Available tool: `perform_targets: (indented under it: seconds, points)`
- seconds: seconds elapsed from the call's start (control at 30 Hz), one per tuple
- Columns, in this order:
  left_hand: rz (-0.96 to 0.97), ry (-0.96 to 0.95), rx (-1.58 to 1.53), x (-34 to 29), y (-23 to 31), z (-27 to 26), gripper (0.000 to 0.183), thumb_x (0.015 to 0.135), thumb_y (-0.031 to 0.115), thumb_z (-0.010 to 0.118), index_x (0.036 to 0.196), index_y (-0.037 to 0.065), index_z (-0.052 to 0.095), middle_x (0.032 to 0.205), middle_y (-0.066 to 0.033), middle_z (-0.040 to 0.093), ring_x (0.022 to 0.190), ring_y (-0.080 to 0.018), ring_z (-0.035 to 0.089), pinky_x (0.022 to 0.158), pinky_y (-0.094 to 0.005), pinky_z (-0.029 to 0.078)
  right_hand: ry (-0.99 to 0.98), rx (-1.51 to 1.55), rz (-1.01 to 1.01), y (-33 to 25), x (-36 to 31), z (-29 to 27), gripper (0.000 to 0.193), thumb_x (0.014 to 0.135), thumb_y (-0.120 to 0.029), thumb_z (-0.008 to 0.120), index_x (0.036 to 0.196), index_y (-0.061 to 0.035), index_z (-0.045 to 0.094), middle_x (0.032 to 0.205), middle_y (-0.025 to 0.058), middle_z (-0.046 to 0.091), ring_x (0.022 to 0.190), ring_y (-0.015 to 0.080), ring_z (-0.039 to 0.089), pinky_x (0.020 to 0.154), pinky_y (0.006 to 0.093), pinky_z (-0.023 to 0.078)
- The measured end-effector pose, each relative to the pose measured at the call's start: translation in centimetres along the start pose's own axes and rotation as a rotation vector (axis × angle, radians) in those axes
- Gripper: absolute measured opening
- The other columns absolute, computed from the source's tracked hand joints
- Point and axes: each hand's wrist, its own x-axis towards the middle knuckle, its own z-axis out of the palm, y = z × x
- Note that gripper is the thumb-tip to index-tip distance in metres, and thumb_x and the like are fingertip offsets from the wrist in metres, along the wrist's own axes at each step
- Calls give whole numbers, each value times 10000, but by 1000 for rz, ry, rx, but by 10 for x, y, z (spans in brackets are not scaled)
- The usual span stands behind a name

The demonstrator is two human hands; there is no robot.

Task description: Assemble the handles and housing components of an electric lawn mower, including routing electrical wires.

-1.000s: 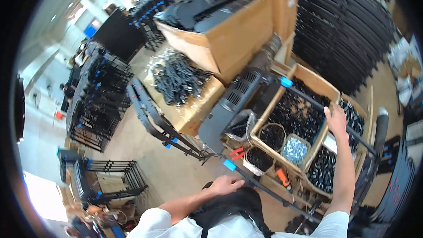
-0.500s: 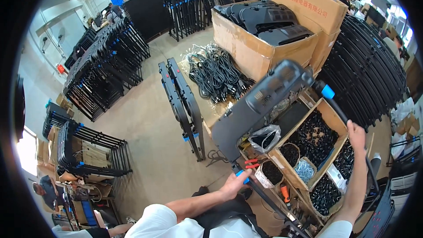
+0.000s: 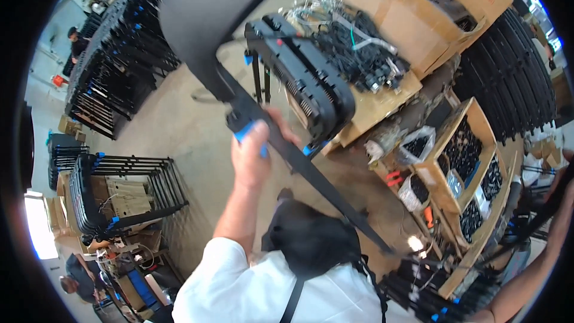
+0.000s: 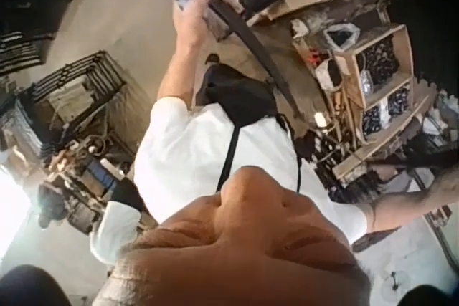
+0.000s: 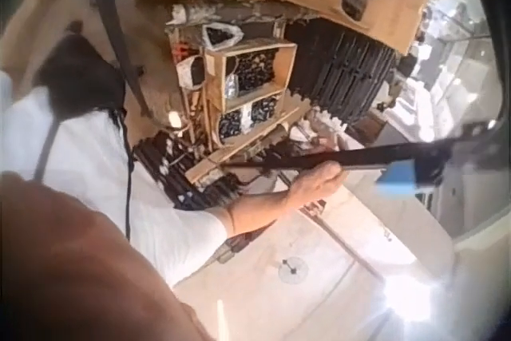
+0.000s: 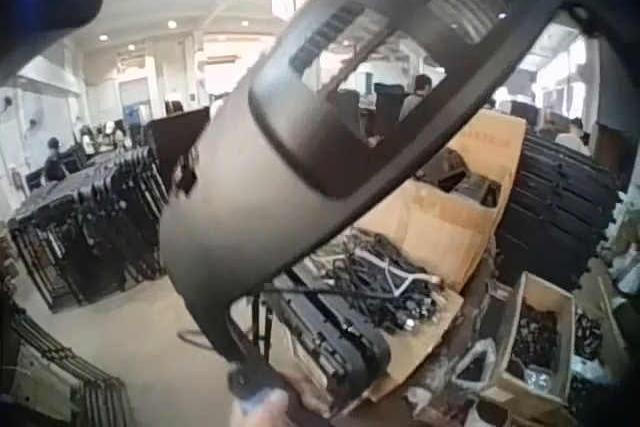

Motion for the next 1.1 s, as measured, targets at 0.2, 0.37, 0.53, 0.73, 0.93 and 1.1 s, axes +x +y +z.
perform_targets:
  seconds: [0.2,0.37,0.53,0.73,0.93,1.1]
  points:
    - [-66,-28,348,105,60,-131,416,951,194,691,1284,-50,639,1041,-133,754,956,-226,741,890,-386,578,-274,249,207,-76,-100,165,147,1060,-178,569,1155,-66,581,914,52,624,838,167,613,779,338,504]
    - [-202,-149,738,163,50,-211,245,925,143,766,1136,19,748,1008,-28,759,942,-110,683,906,-318,555,-666,539,305,-137,-167,312,237,861,16,789,1068,-52,693,1119,95,751,1066,207,708,971,368,550]
    - [-335,-217,967,231,-42,-306,276,897,130,801,1147,27,747,900,14,712,853,-89,605,813,-314,525,-568,668,348,-125,-265,512,326,866,-14,816,1152,-76,673,1168,109,739,1115,223,691,1017,390,537]
    - [-408,-99,913,304,-126,-364,405,854,58,841,1242,34,730,958,-33,753,896,-135,652,843,-328,540,-504,674,449,-137,-287,643,355,935,-204,798,1263,-100,712,1229,107,739,1159,281,691,1037,431,524]
    - [-280,-9,908,339,-140,-357,564,885,105,824,1407,29,626,1130,-99,758,1010,-181,691,921,-353,548,-561,178,273,-144,-275,674,447,968,-481,687,1259,-145,743,1186,149,765,1150,409,691,987,506,539]
    - [-386,211,785,304,-213,-322,693,931,188,781,1541,24,494,1353,-178,672,1193,-236,649,1007,-363,517,-817,39,574,-138,-207,561,296,931,-318,666,1046,-77,794,1000,208,766,1003,396,733,906,515,567]
